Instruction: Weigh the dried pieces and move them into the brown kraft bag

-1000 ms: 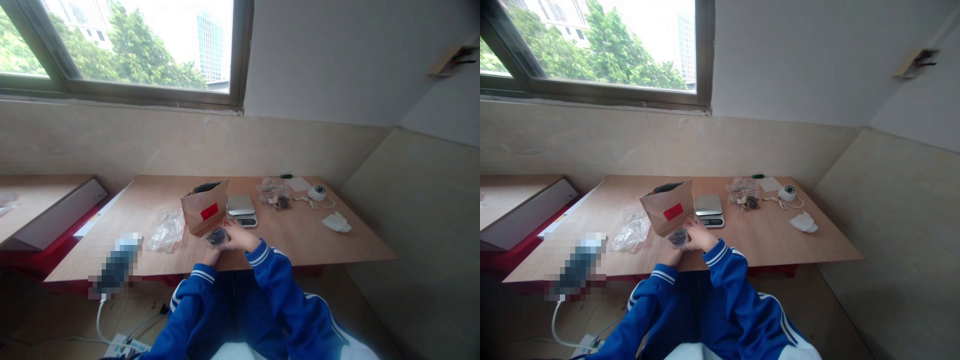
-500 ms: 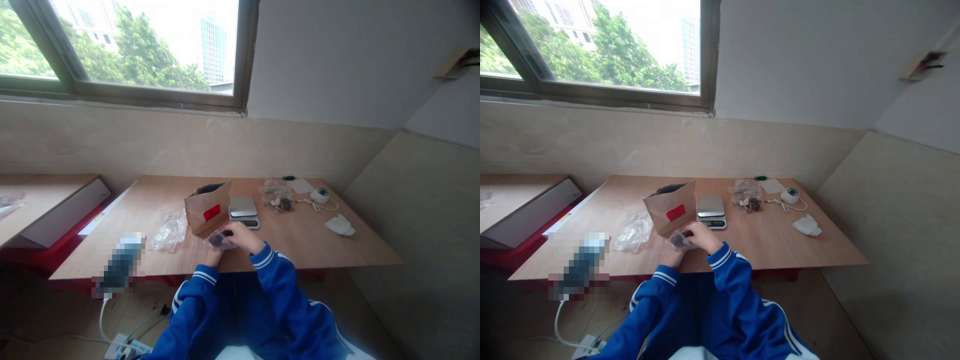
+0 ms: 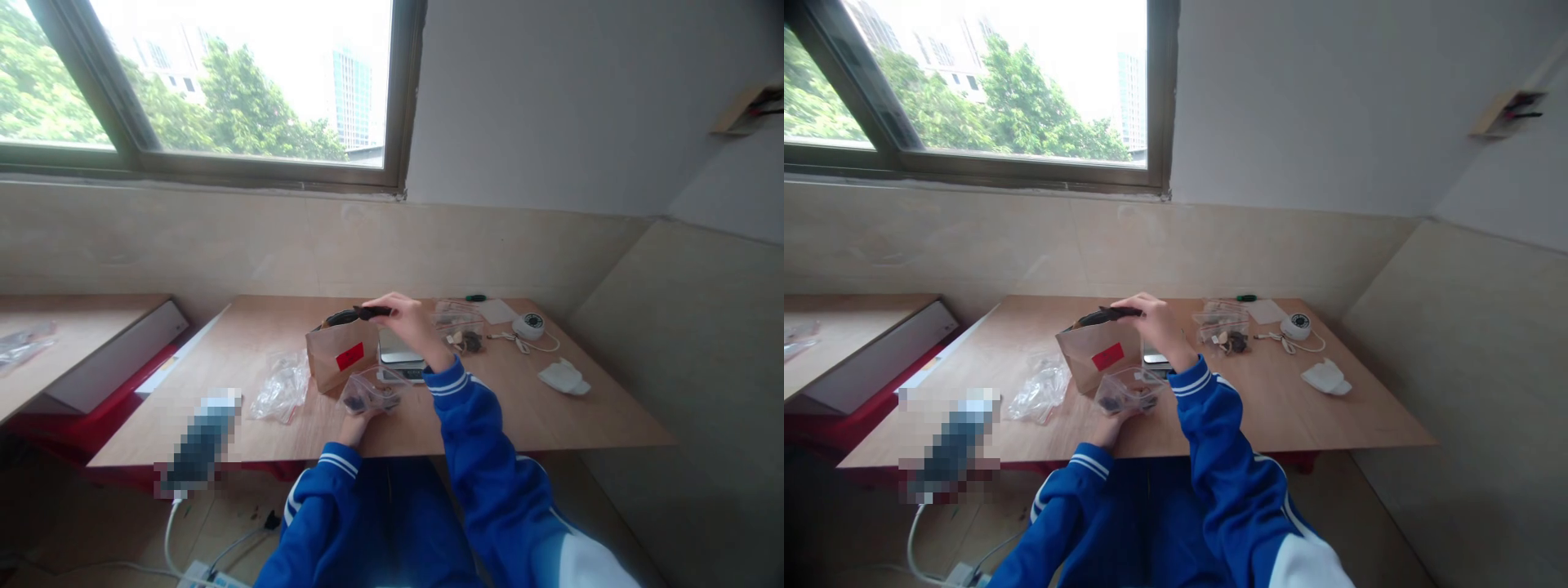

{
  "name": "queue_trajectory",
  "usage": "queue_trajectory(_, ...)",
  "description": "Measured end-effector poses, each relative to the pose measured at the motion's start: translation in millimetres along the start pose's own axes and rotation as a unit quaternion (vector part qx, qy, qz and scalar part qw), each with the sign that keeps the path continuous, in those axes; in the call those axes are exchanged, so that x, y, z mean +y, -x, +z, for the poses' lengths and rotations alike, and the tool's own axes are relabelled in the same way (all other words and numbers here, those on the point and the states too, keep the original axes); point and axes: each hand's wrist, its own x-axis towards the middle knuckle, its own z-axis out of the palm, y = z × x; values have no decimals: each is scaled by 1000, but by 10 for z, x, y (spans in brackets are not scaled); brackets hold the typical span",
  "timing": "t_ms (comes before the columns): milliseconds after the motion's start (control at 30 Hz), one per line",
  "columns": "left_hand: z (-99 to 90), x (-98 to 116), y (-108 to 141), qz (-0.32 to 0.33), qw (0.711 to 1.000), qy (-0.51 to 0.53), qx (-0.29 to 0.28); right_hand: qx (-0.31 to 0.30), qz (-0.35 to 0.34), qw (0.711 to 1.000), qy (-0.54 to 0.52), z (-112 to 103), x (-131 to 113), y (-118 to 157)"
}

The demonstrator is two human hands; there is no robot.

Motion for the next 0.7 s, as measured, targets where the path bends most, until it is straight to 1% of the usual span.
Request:
queue_trajectory(67, -6, -43, -15, -4, 1000, -12, 12, 7, -32, 999, 4, 104, -29, -209)
queue_trajectory(100, -9, -66, -25, -4, 1000, -15, 13, -7, -44, 999, 9, 169, -27, -290)
queue_trajectory(167, -15, -103, -41, 0, 1000, -16, 10, -62, -65, 996, 12, 301, 7, -391)
queue_trajectory(233, -25, -124, -49, 1, 1000, -23, 9, -123, -82, 989, 1, 402, 67, -407)
queue_trajectory(300, -35, -129, -49, -3, 999, -32, 12, -151, -93, 984, -16, 455, 138, -361)
queue_trajectory(400, -43, -116, -46, -15, 999, -41, 11, -146, -90, 985, -11, 471, 239, -250)
queue_trajectory(500, -32, -99, -49, -19, 999, -33, 7, -156, -85, 983, 48, 484, 284, -149)
queue_trajectory(567, -17, -86, -50, -19, 1000, -20, 7, -149, -88, 981, 90, 504, 257, -86)
queue_trajectory(633, 0, -69, -44, -19, 1000, -11, 10, -116, -92, 984, 102, 514, 193, -13)
queue_trajectory(700, 15, -47, -33, -17, 1000, -7, 9, -61, -83, 991, 81, 493, 130, 83)
